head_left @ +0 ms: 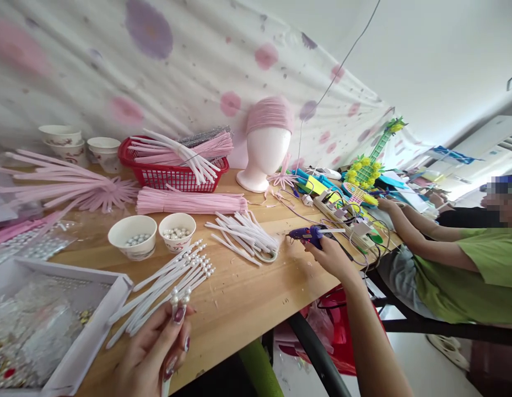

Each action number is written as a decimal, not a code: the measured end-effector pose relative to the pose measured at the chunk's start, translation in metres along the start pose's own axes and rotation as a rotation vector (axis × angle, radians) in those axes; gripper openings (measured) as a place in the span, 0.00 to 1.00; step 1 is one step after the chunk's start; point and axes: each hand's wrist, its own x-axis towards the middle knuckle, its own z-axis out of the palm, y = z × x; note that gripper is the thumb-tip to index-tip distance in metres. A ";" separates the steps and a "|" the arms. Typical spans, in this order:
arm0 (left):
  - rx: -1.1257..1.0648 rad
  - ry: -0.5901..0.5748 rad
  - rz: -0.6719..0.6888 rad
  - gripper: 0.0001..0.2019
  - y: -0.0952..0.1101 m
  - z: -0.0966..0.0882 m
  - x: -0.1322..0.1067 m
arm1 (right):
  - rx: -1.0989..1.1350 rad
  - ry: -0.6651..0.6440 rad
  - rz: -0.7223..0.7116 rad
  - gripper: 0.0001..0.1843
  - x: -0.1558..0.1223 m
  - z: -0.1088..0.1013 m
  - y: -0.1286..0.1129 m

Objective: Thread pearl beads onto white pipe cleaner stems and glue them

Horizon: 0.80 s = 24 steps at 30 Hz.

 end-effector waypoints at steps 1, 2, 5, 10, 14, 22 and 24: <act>0.030 -0.019 0.016 0.26 0.001 0.002 -0.001 | 0.026 -0.035 0.014 0.09 0.002 -0.003 -0.003; 0.067 -0.029 0.039 0.26 0.003 0.004 -0.003 | 0.057 -0.072 0.028 0.09 0.004 -0.006 -0.007; 0.165 -0.018 0.087 0.25 0.007 0.009 -0.007 | 0.180 -0.134 0.066 0.12 0.006 -0.007 -0.016; 0.170 0.051 0.148 0.20 0.021 0.013 -0.009 | 0.487 -0.056 0.024 0.25 -0.019 0.001 -0.030; 0.278 0.139 0.253 0.16 0.030 0.014 -0.008 | 0.666 -0.173 -0.038 0.34 -0.063 0.021 -0.046; 0.474 0.217 0.470 0.04 0.028 0.011 -0.010 | 0.780 -0.598 -0.067 0.37 -0.109 0.075 -0.070; 0.518 0.208 0.533 0.05 0.029 0.010 -0.011 | 0.754 -0.600 -0.045 0.39 -0.109 0.080 -0.069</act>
